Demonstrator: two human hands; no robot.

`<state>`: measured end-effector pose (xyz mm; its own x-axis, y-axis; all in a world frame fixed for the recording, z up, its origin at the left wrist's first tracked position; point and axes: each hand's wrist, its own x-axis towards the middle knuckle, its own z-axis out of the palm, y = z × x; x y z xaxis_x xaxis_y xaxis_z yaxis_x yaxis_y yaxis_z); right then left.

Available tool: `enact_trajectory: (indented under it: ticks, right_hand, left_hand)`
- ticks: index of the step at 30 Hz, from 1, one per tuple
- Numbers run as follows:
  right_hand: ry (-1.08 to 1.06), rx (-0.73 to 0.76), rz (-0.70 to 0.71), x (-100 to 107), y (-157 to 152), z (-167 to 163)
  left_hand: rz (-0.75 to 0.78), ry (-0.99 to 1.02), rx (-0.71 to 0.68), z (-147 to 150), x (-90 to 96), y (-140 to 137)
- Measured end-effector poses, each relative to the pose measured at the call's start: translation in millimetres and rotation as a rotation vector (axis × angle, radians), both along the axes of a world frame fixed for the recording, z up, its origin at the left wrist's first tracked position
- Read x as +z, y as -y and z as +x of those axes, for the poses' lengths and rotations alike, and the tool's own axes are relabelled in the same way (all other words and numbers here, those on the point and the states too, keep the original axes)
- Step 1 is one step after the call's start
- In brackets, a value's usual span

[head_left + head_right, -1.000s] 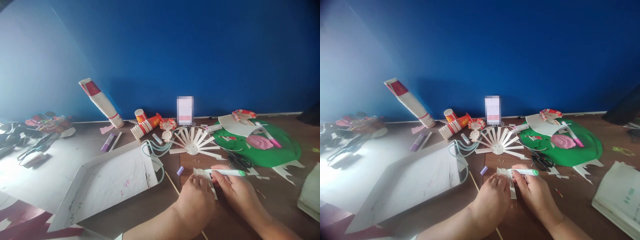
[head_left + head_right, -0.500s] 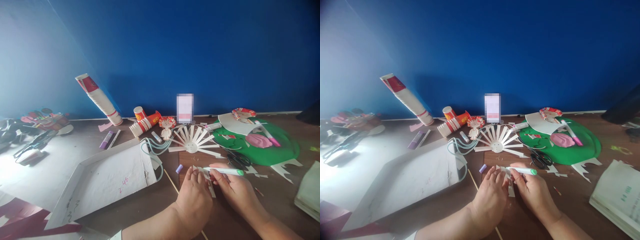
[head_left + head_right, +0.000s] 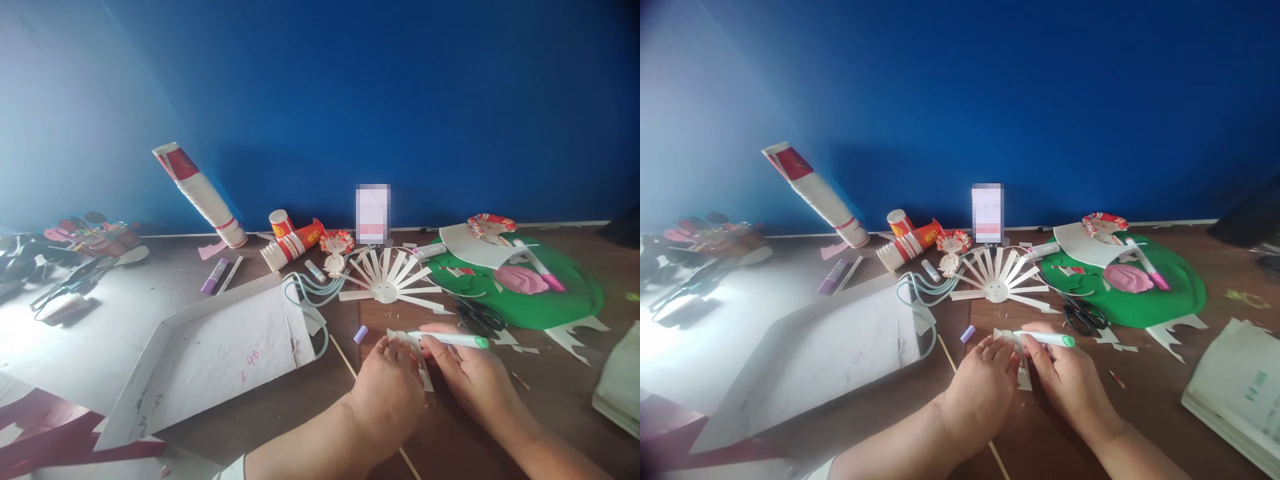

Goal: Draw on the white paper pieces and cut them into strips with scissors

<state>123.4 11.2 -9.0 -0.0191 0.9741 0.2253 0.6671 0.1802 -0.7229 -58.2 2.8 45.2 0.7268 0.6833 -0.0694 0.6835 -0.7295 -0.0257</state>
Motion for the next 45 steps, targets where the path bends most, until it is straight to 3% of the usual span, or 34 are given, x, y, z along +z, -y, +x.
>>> enact_trajectory:
  ticks: [27,36,40,45]
  right_hand:
    - [0.048,-0.007,0.021,11,-1,-3]
    - [-0.095,-0.039,0.122,13,3,-3]
    - [0.009,0.006,0.253,12,7,-3]
    - [0.199,0.110,0.284,5,11,1]
  left_hand:
    - [-0.038,-0.018,-0.052,-2,3.8,-2]
    - [-0.052,-0.066,-0.082,-4,6.5,-3]
    - [-0.116,-0.038,-0.040,-6,9.5,-6]
    - [-0.117,0.026,-0.039,-12,4.0,-7]
